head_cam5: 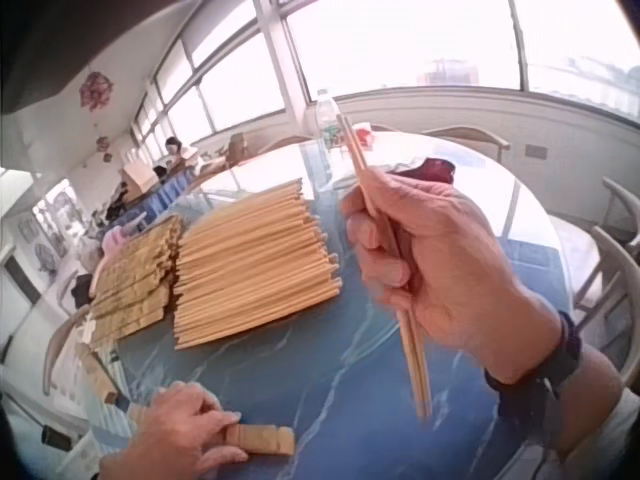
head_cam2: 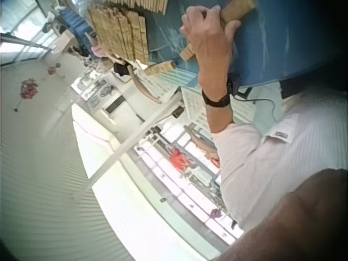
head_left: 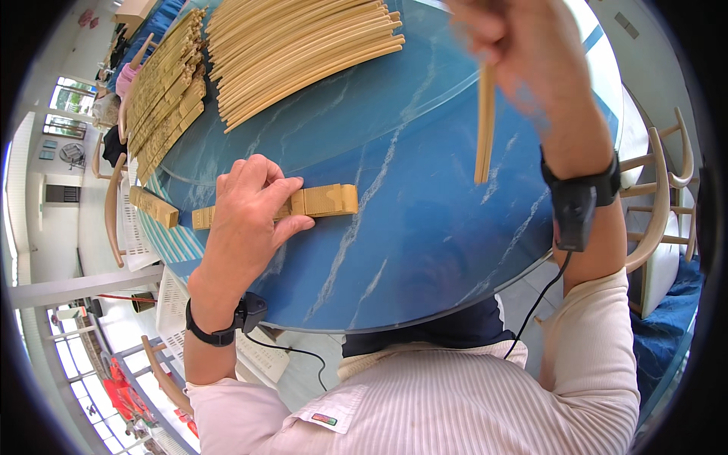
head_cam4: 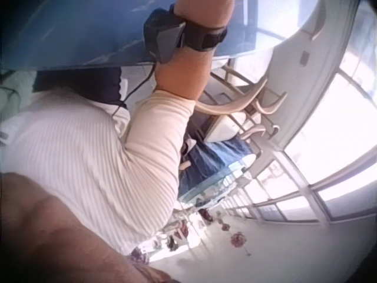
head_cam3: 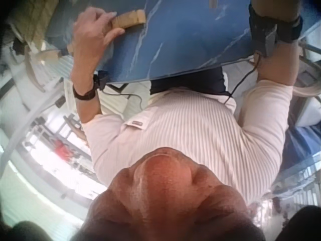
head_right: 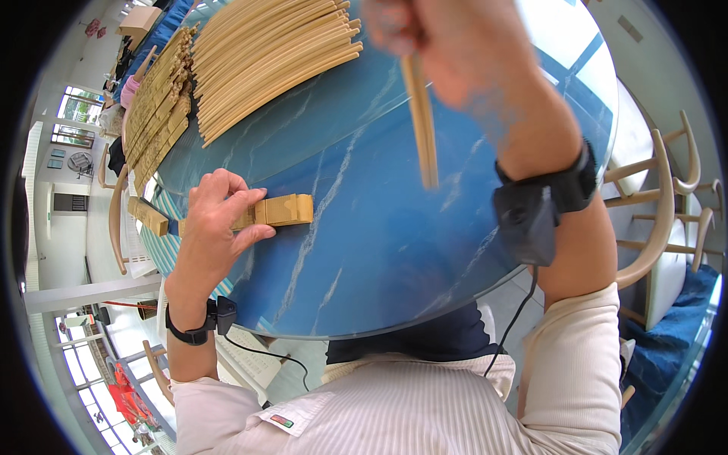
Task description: The person repeatedly picks up pairs of wooden chopsticks and inserts them into printed paper sleeves. The person handles the chopsticks and sleeves one at a time, aligning and sliding them together, then places the completed units on the table. The process is repeated continuously throughout the clip.
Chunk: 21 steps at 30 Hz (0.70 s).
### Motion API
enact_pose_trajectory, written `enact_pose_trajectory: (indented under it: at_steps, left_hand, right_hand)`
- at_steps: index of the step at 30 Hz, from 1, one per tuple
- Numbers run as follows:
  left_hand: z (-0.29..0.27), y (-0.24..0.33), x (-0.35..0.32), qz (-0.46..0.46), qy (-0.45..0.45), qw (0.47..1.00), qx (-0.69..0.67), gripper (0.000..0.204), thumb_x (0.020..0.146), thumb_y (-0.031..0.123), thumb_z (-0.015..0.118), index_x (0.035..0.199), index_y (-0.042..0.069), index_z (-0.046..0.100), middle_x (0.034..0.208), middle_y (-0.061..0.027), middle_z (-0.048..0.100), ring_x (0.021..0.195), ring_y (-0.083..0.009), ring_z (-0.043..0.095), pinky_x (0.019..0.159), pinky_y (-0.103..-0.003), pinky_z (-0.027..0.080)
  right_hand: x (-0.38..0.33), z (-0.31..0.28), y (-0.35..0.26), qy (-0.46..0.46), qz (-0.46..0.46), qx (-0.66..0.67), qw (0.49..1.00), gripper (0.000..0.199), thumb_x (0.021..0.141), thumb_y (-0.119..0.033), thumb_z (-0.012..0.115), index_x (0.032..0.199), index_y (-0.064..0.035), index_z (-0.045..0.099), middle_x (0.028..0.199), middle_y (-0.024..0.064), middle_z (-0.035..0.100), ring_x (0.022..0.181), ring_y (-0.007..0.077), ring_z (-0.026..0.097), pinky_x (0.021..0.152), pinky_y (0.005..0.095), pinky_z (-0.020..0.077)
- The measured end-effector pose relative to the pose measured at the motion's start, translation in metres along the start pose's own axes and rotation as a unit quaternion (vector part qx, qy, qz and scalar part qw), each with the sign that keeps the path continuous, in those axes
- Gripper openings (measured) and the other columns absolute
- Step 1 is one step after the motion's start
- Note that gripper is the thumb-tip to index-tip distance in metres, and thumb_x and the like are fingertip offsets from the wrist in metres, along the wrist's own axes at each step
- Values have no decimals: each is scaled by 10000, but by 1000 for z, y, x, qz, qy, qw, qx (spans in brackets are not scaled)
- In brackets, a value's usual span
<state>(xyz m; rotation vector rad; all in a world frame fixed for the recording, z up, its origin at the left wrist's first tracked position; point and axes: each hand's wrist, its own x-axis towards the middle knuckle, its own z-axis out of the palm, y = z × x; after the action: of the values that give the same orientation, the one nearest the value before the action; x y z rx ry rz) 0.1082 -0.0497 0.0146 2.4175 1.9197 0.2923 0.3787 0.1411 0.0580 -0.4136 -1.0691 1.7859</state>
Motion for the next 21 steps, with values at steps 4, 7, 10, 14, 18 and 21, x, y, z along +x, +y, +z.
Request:
enact_pose_trajectory:
  at_steps: [4, 7, 10, 14, 18, 21]
  left_hand:
    - [-5, -6, -1, -11, 2, 999, -39, 476, 698, 228, 939, 1118, 69, 778, 1046, -42, 651, 1014, -264, 617, 913, -401, 458]
    - [-10, -5, -5, -19, 28, 997, -69, 491, 694, 232, 940, 1131, 74, 783, 1042, -32, 691, 1003, -259, 643, 908, -397, 464]
    - [-24, 3, -3, -10, 57, 995, -83, 503, 695, 235, 938, 1150, 84, 788, 1057, -31, 716, 988, -262, 659, 906, -396, 470]
    - [-42, 24, 6, 25, 108, 993, -38, 498, 700, 246, 933, 1154, 92, 795, 1056, -38, 726, 963, -278, 665, 923, -404, 473]
    - [-45, 40, 16, 47, 274, 960, -40, 482, 752, 226, 948, 1169, 59, 776, 1016, -66, 730, 930, -255, 669, 818, -368, 503]
    - [-30, 38, 4, 64, 305, 934, -176, 469, 810, 209, 940, 1193, 19, 749, 957, -90, 733, 857, -211, 676, 715, -318, 510]
  right_hand:
    - [-9, 15, 33, -135, 76, -120, 981, 242, 1073, -200, 700, 930, -5, 695, 719, 19, 630, 534, 90, 560, 456, 265, 401]
    - [-20, 30, 43, -145, 153, -193, 958, 246, 1066, -230, 725, 973, -4, 702, 714, -18, 598, 490, 24, 489, 428, 212, 353]
    - [-23, 27, 47, -190, 150, -257, 936, 294, 1010, -283, 802, 962, -10, 705, 641, -32, 563, 488, 31, 491, 441, 208, 325]
    - [-29, 36, 44, -212, 184, -264, 923, 258, 949, -209, 851, 940, -12, 684, 660, -29, 572, 514, 36, 506, 464, 213, 337]
    - [-26, 33, 42, -159, 148, -194, 957, 240, 938, -120, 847, 959, -5, 638, 764, 9, 628, 507, 42, 517, 452, 205, 351]
    - [-25, 32, 38, -120, 109, -196, 967, 192, 975, -84, 805, 998, -1, 633, 773, 19, 643, 484, 31, 509, 424, 190, 346]
